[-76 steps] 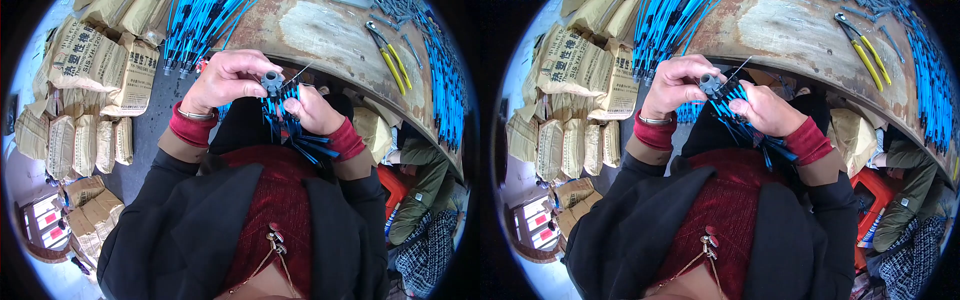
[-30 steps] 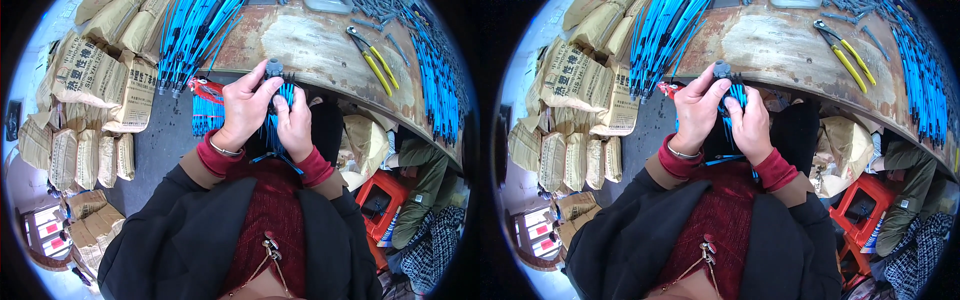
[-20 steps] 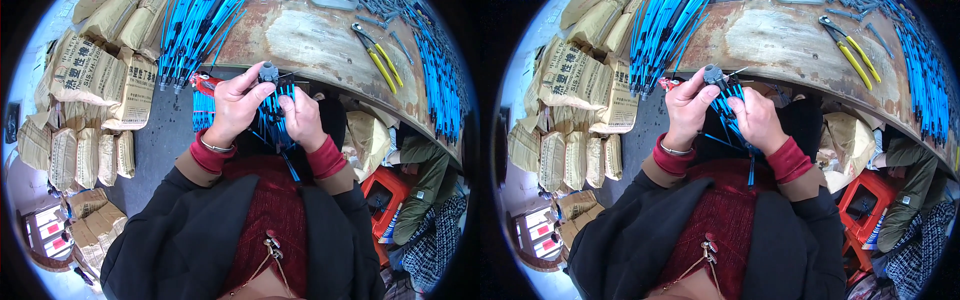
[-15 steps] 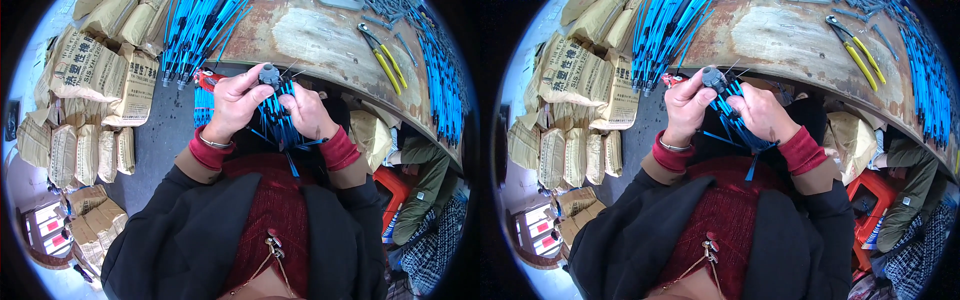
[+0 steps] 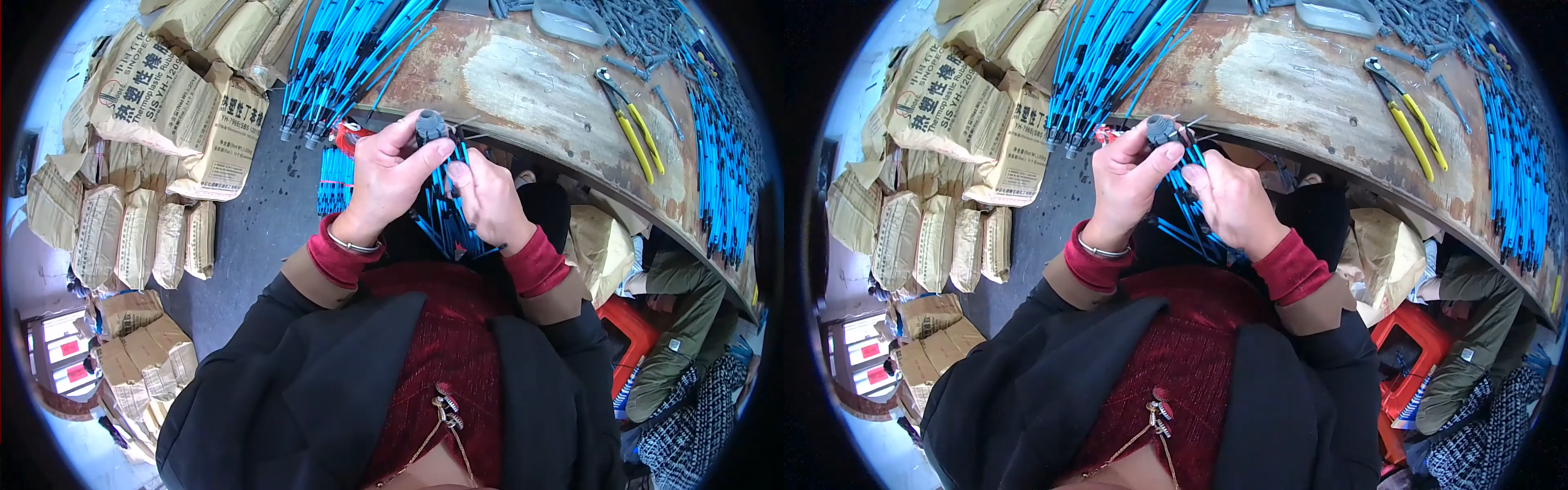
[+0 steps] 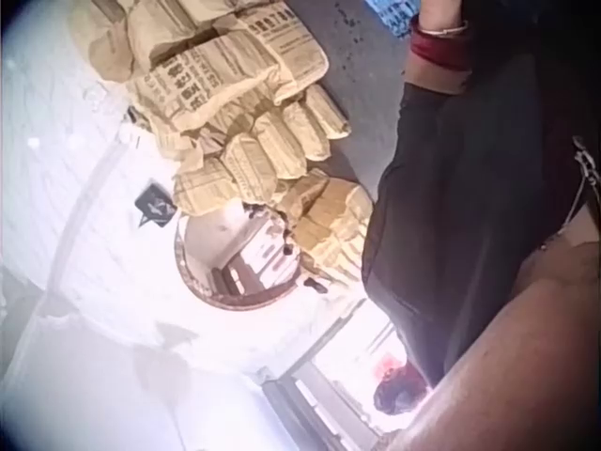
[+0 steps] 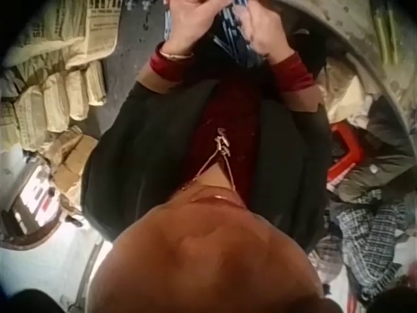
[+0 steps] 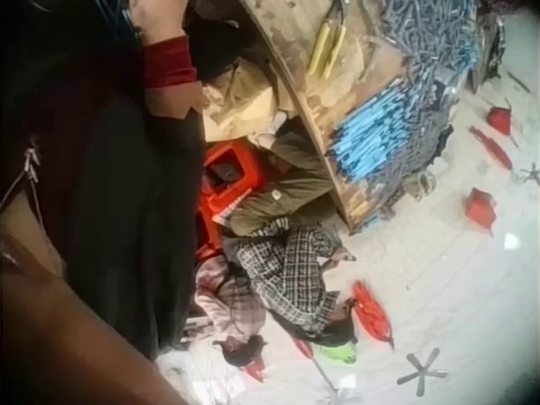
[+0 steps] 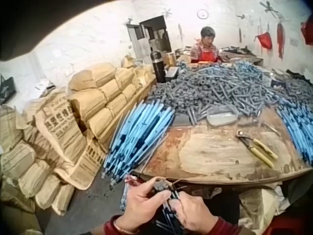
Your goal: The person assembles blue plastic rods into black connector strips, using pliers to secure or trim them.
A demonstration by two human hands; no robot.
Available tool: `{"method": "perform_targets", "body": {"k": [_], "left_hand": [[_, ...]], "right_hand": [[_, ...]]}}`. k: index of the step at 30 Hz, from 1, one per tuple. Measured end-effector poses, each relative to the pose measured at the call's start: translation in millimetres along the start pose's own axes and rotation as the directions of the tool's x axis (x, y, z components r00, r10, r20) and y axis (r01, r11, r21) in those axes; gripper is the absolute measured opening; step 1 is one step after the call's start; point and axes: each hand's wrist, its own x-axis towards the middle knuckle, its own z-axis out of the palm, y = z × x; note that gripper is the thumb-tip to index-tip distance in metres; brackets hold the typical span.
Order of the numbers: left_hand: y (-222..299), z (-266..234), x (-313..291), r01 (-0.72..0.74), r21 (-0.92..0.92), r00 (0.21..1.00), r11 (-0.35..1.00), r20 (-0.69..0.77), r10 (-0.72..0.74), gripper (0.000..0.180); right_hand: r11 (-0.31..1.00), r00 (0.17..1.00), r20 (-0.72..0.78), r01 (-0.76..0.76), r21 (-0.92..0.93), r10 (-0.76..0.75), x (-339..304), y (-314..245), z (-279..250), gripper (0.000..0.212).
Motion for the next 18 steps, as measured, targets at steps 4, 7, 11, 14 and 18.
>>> {"method": "perform_targets", "body": {"k": [4,7,11,14,18], "left_hand": [[-1.3,-11.9,3.5,-0.095,-0.008,0.970,0.995,0.224,0.094,0.030],[-4.6,-17.1,6.4,-0.151,-0.007,0.938,0.988,0.316,0.145,0.032],[-10.0,-14.8,12.1,-0.111,-0.104,0.944,0.988,0.299,0.137,0.033],[-10.2,-8.4,19.4,0.018,-0.213,0.969,0.977,0.246,0.036,0.035],[-4.2,-7.3,21.4,0.197,-0.483,0.968,0.853,0.233,-0.092,0.038]], "right_hand": [[0.959,0.992,0.126,-0.008,0.285,-0.029,-3.4,10.8,-13.3,0.024],[0.937,0.964,0.195,0.110,0.331,-0.182,5.6,9.0,-22.1,0.023],[0.979,0.956,0.284,0.011,0.205,-0.070,15.7,-5.0,-31.6,0.025],[0.989,0.985,0.165,0.015,0.145,-0.040,16.6,0.2,-17.1,0.027],[0.998,0.997,0.068,-0.035,0.059,0.031,17.9,-3.8,-1.8,0.029]]}}
